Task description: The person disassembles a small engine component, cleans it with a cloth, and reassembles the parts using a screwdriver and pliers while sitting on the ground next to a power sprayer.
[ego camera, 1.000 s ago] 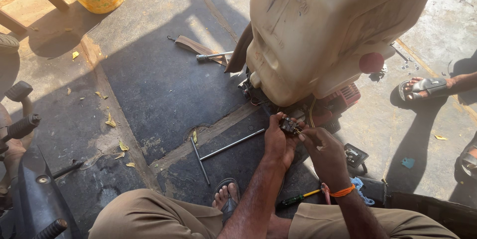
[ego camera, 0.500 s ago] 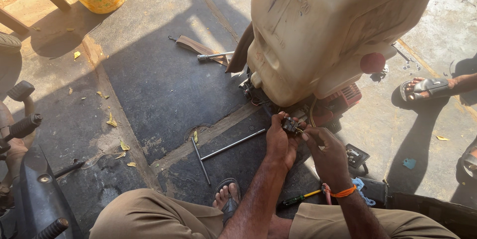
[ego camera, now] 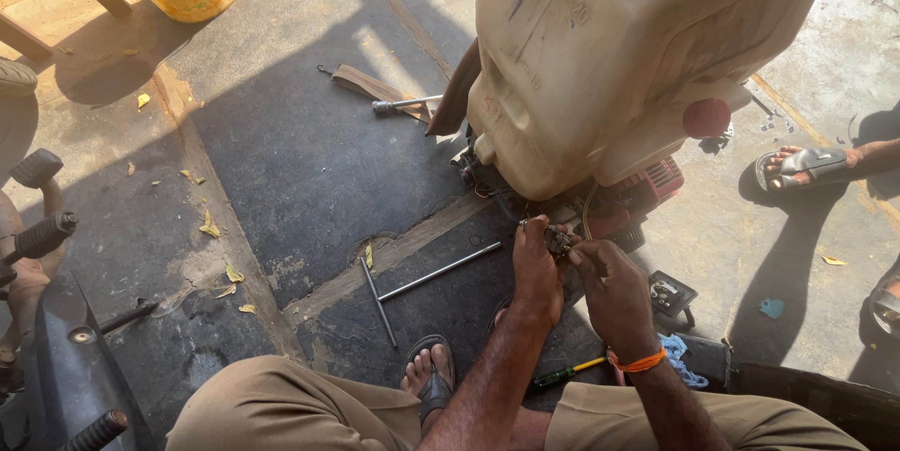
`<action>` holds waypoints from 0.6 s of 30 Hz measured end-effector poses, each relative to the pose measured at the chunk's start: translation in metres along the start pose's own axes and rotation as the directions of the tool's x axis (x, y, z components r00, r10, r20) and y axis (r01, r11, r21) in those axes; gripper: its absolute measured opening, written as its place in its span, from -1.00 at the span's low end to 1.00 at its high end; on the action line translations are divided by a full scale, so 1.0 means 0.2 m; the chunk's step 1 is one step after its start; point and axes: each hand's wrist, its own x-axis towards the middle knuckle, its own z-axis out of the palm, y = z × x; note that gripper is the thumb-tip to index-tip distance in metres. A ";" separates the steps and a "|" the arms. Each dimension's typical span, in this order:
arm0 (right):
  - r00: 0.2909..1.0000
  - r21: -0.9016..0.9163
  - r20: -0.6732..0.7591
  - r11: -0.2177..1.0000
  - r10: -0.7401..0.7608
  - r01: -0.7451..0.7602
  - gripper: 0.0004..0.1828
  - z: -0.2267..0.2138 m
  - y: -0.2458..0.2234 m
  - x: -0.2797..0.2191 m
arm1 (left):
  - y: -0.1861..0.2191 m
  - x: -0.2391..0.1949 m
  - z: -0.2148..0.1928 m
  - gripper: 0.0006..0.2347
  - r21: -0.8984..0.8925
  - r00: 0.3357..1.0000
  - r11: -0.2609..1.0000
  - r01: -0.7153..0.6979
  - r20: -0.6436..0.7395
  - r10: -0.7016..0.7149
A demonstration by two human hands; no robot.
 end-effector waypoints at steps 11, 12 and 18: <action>0.983 -0.132 -0.026 0.975 -0.183 0.179 -0.80 -0.02 0.05 -0.02 | 0.07 0.04 -0.11 -0.56 0.317 0.984 0.934 0.166 0.010 -0.179; 0.973 -0.152 -0.044 0.965 -0.224 0.215 -0.81 -0.02 0.07 -0.02 | 0.07 0.06 -0.13 -0.55 0.328 0.975 0.923 0.202 0.018 -0.220; 0.971 -0.290 -0.012 0.930 -0.238 0.224 -0.84 0.05 0.15 -0.08 | 0.00 0.15 -0.28 -0.69 0.338 0.959 0.902 0.269 -0.009 -0.283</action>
